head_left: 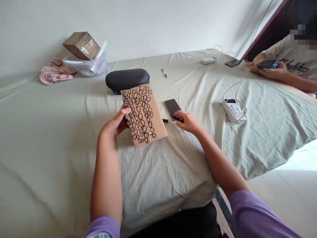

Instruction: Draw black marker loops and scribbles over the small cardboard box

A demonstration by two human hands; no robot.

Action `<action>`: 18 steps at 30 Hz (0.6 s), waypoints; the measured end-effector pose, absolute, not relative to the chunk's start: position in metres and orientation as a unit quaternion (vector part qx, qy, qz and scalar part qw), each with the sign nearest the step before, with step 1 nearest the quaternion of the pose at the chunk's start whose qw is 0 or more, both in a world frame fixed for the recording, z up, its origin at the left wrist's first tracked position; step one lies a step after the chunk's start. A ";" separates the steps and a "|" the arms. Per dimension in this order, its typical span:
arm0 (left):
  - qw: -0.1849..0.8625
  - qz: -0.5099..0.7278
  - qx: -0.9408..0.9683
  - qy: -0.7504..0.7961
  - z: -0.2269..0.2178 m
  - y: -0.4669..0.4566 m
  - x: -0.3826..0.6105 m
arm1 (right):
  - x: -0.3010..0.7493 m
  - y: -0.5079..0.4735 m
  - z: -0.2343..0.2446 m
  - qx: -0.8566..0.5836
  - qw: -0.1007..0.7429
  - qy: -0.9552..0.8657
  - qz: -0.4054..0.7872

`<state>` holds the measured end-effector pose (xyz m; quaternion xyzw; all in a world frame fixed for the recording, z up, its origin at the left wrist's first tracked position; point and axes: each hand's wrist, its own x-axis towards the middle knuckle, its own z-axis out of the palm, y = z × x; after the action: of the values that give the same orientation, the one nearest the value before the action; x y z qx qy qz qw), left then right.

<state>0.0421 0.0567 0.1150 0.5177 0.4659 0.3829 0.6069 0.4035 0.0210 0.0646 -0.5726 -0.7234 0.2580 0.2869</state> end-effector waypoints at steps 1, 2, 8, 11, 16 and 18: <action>0.605 0.384 0.513 0.472 0.115 0.057 0.042 | 0.404 0.020 0.064 -0.580 0.240 -0.749 0.214; 0.603 0.386 0.507 0.480 0.116 0.056 0.043 | 0.404 0.020 0.064 -0.582 0.201 -0.766 0.185; 0.610 0.378 0.498 0.485 0.123 0.053 0.044 | 0.400 0.019 0.065 -0.587 0.115 -0.787 0.147; 0.619 0.374 0.498 0.479 0.126 0.050 0.045 | 0.394 0.019 0.062 -0.583 0.117 -0.792 0.141; 0.614 0.373 0.500 0.484 0.126 0.050 0.046 | 0.386 0.019 0.053 -0.572 0.144 -0.796 0.132; 0.608 0.377 0.501 0.487 0.124 0.052 0.047 | 0.382 0.019 0.050 -0.577 0.152 -0.793 0.121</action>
<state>0.0465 0.0519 0.1242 0.5014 0.4869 0.3772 0.6076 0.3822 0.0195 0.0497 -0.5770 -0.7933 0.1207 0.1525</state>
